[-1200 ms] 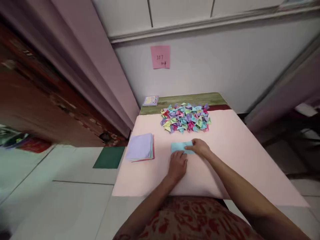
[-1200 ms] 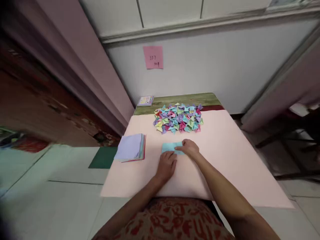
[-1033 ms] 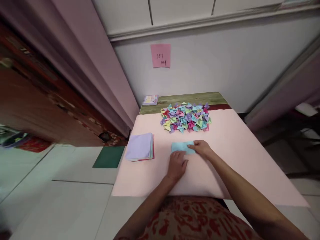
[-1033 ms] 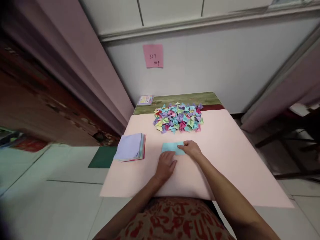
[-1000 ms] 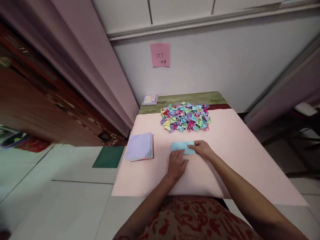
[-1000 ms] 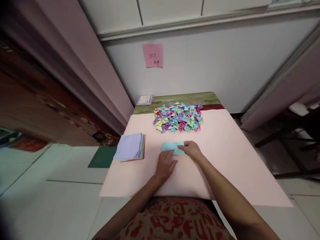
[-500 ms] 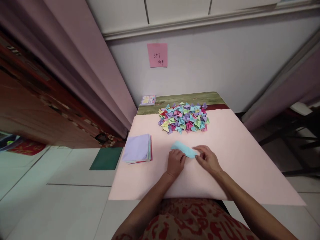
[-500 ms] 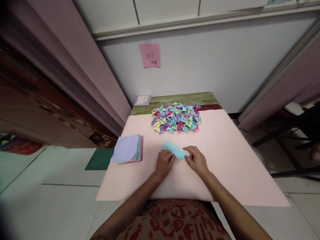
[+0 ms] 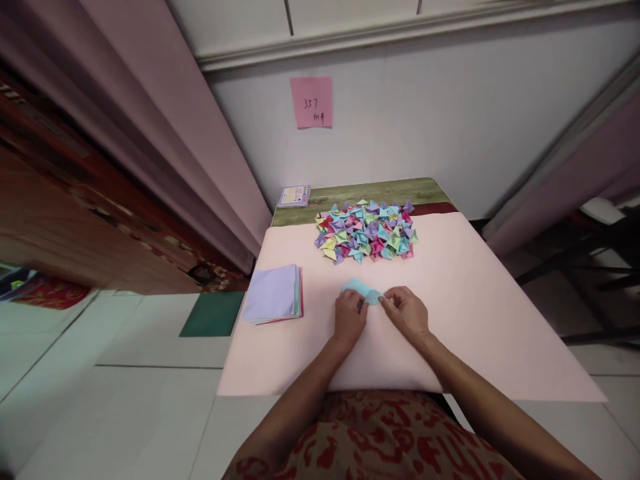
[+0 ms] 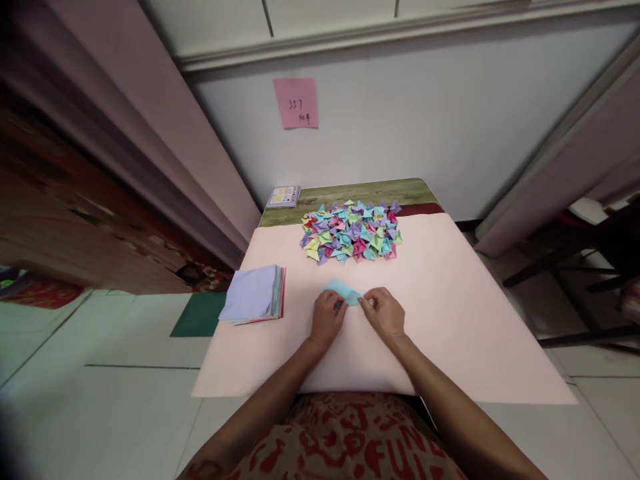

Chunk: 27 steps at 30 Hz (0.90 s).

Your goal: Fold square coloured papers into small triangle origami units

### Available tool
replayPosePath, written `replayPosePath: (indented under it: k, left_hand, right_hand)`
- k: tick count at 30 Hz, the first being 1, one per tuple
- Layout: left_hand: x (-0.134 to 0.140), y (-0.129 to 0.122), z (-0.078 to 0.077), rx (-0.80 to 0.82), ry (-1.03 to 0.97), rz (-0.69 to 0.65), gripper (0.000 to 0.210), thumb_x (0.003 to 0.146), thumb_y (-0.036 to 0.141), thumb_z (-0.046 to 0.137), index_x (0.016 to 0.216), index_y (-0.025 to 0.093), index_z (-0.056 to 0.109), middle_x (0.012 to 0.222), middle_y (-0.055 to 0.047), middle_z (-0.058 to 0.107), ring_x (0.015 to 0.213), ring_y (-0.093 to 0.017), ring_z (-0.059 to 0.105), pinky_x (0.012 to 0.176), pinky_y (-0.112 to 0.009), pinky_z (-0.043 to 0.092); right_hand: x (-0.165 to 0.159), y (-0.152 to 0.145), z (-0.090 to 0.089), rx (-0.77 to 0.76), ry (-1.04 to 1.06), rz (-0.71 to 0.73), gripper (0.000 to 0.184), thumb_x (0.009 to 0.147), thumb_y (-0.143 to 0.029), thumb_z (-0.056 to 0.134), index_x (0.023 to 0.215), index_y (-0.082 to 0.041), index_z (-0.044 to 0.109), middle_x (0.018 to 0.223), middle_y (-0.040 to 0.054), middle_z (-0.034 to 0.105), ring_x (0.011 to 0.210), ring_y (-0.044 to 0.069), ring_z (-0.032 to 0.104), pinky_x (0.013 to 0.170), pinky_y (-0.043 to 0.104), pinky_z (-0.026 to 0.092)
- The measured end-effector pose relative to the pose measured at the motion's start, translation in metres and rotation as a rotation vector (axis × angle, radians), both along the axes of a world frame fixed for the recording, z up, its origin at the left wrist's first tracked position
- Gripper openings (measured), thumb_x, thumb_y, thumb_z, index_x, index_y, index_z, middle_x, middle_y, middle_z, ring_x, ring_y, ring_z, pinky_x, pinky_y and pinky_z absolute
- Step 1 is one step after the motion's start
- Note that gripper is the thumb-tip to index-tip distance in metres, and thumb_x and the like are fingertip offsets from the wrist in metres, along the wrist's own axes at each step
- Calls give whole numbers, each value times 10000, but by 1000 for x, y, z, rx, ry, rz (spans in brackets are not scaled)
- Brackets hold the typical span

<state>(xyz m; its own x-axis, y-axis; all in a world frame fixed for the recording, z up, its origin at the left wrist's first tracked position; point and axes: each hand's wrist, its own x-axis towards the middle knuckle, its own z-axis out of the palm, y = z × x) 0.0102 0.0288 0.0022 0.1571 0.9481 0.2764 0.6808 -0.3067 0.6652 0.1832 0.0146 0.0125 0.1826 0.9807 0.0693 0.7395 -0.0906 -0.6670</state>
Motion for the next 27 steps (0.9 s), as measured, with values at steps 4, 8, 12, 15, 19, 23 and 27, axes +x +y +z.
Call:
replayPosePath:
  k: [4, 8, 12, 15, 19, 23, 27]
  left_hand:
    - [-1, -2, -1, 27, -33, 20, 277, 775, 82, 612, 1027, 198, 622, 1043, -60, 600, 971, -204, 564, 852, -348, 448]
    - [0, -10, -3, 106, 174, -50, 151, 846, 99, 544, 891, 199, 648, 1006, -72, 605, 967, -226, 554, 830, -370, 428]
    - [1, -20, -1, 176, 432, -108, 207, 866, 113, 508, 1011, 187, 636, 991, -107, 610, 922, -262, 531, 792, -412, 406]
    - [-1, -25, 1, 205, 455, -133, 260, 870, 124, 504, 1095, 191, 615, 1012, -117, 608, 931, -269, 524, 803, -424, 407]
    - [-5, -27, 0, 222, 401, -146, 289, 869, 143, 522, 1139, 200, 606, 1050, -116, 601, 975, -267, 517, 838, -425, 416]
    - [-6, -27, -2, 224, 342, -158, 279, 848, 127, 547, 1110, 183, 623, 1080, -116, 598, 1001, -264, 508, 862, -422, 424]
    - [-8, -27, -1, 169, 278, -176, 232, 853, 133, 538, 1049, 191, 647, 1069, -108, 605, 1003, -258, 515, 875, -420, 434]
  right_hand:
    - [-6, 3, 2, -24, -39, -52, 201, 817, -388, 602, 958, -260, 670, 992, 8, 655, 767, 156, 599, 606, 265, 374]
    - [-7, 7, 9, -111, -46, -50, 259, 793, -363, 625, 1035, -271, 633, 964, -6, 672, 784, 159, 610, 601, 260, 362]
    - [-4, 16, 17, -202, -101, 6, 239, 776, -362, 630, 995, -268, 634, 803, -14, 690, 724, 174, 606, 567, 264, 327]
    - [2, 22, 17, -232, -73, 36, 242, 781, -470, 623, 859, -244, 657, 699, 0, 685, 630, 170, 594, 525, 262, 307]
    - [7, 26, 14, -286, -3, 83, 389, 753, -590, 613, 612, -228, 639, 567, -6, 639, 497, 135, 540, 463, 249, 276]
    - [4, 27, 18, -271, 7, 147, 412, 762, -593, 598, 563, -236, 646, 526, -17, 612, 472, 121, 510, 446, 240, 258]
    - [-4, 31, 24, -286, 18, 133, 359, 764, -547, 607, 585, -241, 669, 566, -14, 628, 510, 128, 522, 460, 240, 272]
